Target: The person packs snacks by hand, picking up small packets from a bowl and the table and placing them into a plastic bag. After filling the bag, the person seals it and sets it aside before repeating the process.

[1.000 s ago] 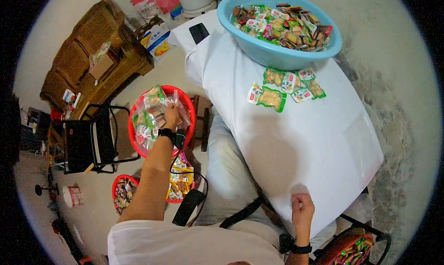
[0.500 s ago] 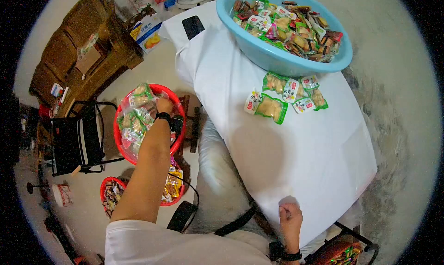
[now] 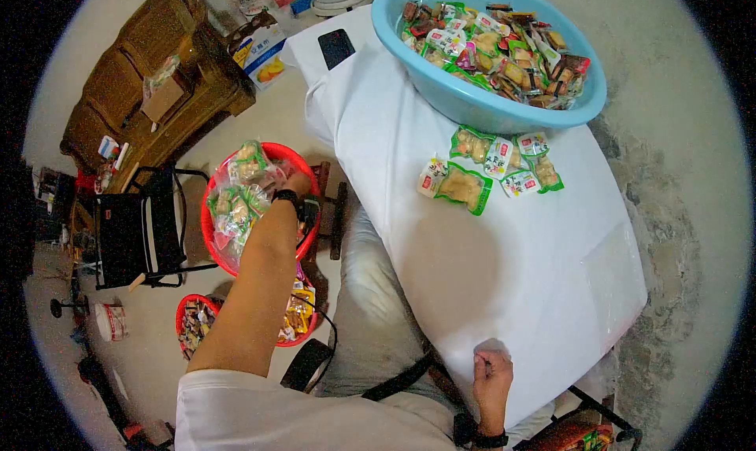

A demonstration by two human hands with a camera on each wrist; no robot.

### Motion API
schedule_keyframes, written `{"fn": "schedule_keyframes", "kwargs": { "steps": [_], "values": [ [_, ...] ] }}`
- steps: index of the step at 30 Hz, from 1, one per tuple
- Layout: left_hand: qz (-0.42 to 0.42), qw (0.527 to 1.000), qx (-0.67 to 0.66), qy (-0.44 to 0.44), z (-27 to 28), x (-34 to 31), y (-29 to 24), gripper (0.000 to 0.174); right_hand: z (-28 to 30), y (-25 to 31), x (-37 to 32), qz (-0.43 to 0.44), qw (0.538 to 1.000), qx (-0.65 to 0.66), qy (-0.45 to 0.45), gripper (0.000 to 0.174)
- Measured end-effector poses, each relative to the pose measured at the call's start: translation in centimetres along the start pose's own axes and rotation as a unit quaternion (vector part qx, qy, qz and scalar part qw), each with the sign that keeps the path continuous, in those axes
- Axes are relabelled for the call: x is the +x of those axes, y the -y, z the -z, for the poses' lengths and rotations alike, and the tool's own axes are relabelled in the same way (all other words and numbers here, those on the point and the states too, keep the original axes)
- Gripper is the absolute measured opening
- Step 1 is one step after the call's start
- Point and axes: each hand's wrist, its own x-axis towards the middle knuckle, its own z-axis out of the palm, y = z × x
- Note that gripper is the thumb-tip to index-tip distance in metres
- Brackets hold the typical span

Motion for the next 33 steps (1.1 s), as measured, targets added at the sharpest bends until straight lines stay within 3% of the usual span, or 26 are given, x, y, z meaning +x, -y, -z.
{"fn": "schedule_keyframes", "kwargs": {
  "steps": [3,6,7,9,12,13,15,16,17,18,20,21,23,24,26,28,32,33],
  "values": [
    [-0.067,0.995,0.021,0.073,6.2,-4.7,-2.0,0.024,0.1,0.0,0.0,-0.046,0.997,0.057,-0.007,0.005],
    [-0.103,0.988,0.057,0.103,6.7,-4.6,-2.1,0.024,0.6,-0.2,-0.1,-0.016,0.999,0.04,-0.004,0.006],
    [-0.102,0.988,0.059,0.104,4.1,-3.5,-1.0,0.024,0.6,-0.3,-0.1,0.011,0.999,0.04,-0.015,0.004],
    [-0.107,0.98,0.165,-0.023,-2.0,-1.1,2.3,0.024,0.2,-0.7,-0.1,0.043,0.998,0.046,-0.022,0.003],
    [-0.001,0.996,-0.062,-0.06,13.7,-10.2,-3.8,0.024,0.1,-1.0,0.3,0.051,0.998,0.027,-0.009,0.003],
    [0.077,0.958,-0.243,-0.135,16.4,-13.0,-5.2,0.024,0.2,-0.5,0.3,0.065,0.997,0.022,-0.019,0.004],
    [0.158,0.878,-0.379,-0.247,21.5,-18.3,-7.5,0.028,0.6,0.6,0.4,0.081,0.996,0.019,-0.03,0.004],
    [0.157,0.881,-0.313,-0.318,22.3,-20.3,-7.0,0.036,0.9,1.3,0.4,0.052,0.998,0.023,-0.019,0.004],
    [0.155,0.876,-0.244,-0.385,22.4,-22.1,-5.9,0.046,1.1,1.6,0.2,0.023,0.999,0.028,-0.007,0.005],
    [0.155,0.877,-0.242,-0.386,21.9,-23.2,-5.2,0.046,1.0,1.2,0.1,0.024,0.999,0.03,-0.006,0.005],
    [0.334,0.813,-0.216,-0.425,20.3,-24.2,-3.8,0.065,0.6,0.0,0.2,0.095,0.995,0.021,-0.033,0.004],
    [0.334,0.812,-0.215,-0.428,18.7,-24.2,-2.9,0.065,0.6,0.0,0.1,0.097,0.994,0.024,-0.034,0.004],
    [0.255,0.772,-0.44,-0.381,15.8,-23.2,-1.9,0.075,0.6,0.0,0.0,0.052,0.998,0.028,-0.015,0.004],
    [0.253,0.773,-0.44,-0.382,15.1,-22.5,-1.8,0.075,0.5,-0.3,0.0,0.052,0.998,0.029,-0.017,0.004],
    [0.224,0.829,-0.373,-0.35,15.9,-21.5,-2.9,0.073,0.5,-0.7,0.0,0.057,0.998,0.035,-0.011,0.005],
    [0.23,0.814,-0.409,-0.343,16.2,-20.1,-3.2,0.07,0.4,-0.6,-0.1,0.045,0.998,0.046,-0.016,0.005],
    [0.248,0.835,-0.356,-0.337,14.6,-17.7,-1.8,0.07,0.8,0.6,0.0,0.065,0.998,0.009,-0.022,0.005],
    [0.287,0.855,-0.307,-0.304,14.4,-17.6,-2.0,0.069,0.7,0.4,0.0,0.065,0.998,0.009,-0.019,0.005]
  ]
}}
